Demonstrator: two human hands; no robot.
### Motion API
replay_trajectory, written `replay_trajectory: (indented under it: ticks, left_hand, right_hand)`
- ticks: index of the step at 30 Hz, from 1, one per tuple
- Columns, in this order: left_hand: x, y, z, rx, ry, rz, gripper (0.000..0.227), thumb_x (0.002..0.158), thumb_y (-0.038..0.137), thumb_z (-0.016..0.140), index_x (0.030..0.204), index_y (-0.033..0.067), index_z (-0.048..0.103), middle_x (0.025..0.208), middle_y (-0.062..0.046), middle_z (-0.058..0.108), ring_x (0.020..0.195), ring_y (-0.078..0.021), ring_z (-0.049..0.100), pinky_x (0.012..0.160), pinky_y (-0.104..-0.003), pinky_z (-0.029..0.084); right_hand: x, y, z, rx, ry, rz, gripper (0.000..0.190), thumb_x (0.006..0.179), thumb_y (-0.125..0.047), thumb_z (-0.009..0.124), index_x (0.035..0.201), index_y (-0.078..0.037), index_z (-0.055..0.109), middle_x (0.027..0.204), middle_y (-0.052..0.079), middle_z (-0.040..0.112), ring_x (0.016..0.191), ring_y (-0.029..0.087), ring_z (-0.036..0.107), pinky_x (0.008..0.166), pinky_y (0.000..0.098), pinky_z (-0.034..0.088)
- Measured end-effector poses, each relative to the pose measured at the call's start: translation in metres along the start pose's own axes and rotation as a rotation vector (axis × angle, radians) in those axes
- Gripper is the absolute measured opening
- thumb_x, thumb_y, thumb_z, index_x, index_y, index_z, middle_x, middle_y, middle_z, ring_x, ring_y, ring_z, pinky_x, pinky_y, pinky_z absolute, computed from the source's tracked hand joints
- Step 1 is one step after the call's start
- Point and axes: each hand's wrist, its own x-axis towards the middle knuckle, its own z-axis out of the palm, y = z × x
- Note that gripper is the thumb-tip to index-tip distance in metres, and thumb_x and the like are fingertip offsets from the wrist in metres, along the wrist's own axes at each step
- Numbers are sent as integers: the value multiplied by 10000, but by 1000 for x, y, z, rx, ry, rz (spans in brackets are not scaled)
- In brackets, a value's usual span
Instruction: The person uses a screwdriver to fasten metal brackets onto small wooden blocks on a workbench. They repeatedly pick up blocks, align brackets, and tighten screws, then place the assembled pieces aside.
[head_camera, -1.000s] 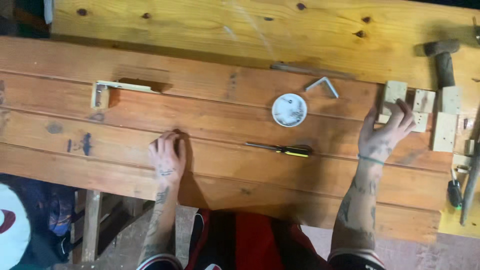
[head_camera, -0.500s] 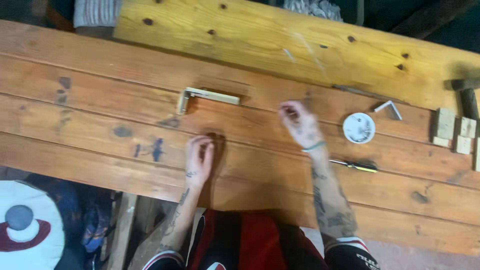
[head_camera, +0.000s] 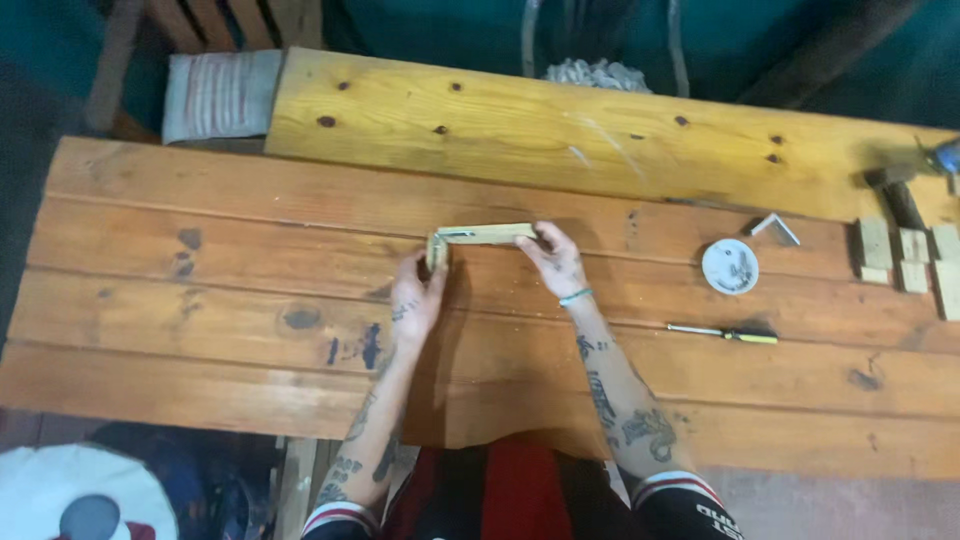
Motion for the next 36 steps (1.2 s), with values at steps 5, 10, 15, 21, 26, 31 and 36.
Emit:
replay_trajectory:
  ticks: [5,10,15,21,26,31,36]
  left_hand:
    - [-54,-1,86,-121,-256,-22,553,879,310,799,1311,29,601,1149,-227,694,1054,-369,716,841,-427,630]
    - [-98,52,128,-180,-487,151,464,863,291,822,1203,41,630,1038,-207,711,976,-374,732,819,-434,617]
    - [-121,88,150,6,-470,525,510,842,518,789,1103,94,678,997,-118,650,960,-344,679,816,-476,540]
    - [-126,100,154,273,-470,658,650,855,671,674,1132,84,629,1099,-90,531,1013,-342,612,775,-459,490]
    - [-128,100,149,217,-416,733,522,888,569,692,1123,112,595,1117,-84,508,979,-320,602,736,-426,469]
    - [-132,96,151,247,-424,828,291,980,389,659,1162,164,693,1295,-75,537,1067,-301,595,826,-443,477]
    - [-137,99,152,308,-349,820,288,973,387,660,1230,266,711,1325,-27,590,1148,-269,607,889,-436,471]
  right_hand:
    - [-41,6,-76,558,243,-26,313,927,63,718,1207,-3,594,1071,201,727,917,231,718,783,376,666]
    - [-88,-90,-168,53,265,-48,219,906,-17,784,1114,-45,723,1028,154,732,953,225,710,788,366,627]
    - [-108,-147,-207,-254,282,-117,175,903,-80,801,1066,-62,741,928,147,711,875,315,737,677,370,628]
    - [-100,-140,-218,-303,92,-104,161,941,-177,745,1089,-112,733,926,176,724,882,411,719,708,481,613]
    - [-92,-134,-223,-272,-38,-178,166,953,-183,727,1101,-109,738,945,158,722,910,388,703,788,481,574]
    - [-86,-116,-229,-238,-104,-187,172,963,-192,724,1106,-96,730,929,161,720,910,381,705,826,488,561]
    - [-88,-96,-238,-249,-152,-124,258,963,-231,720,1202,-137,695,1027,141,727,978,358,714,850,477,579]
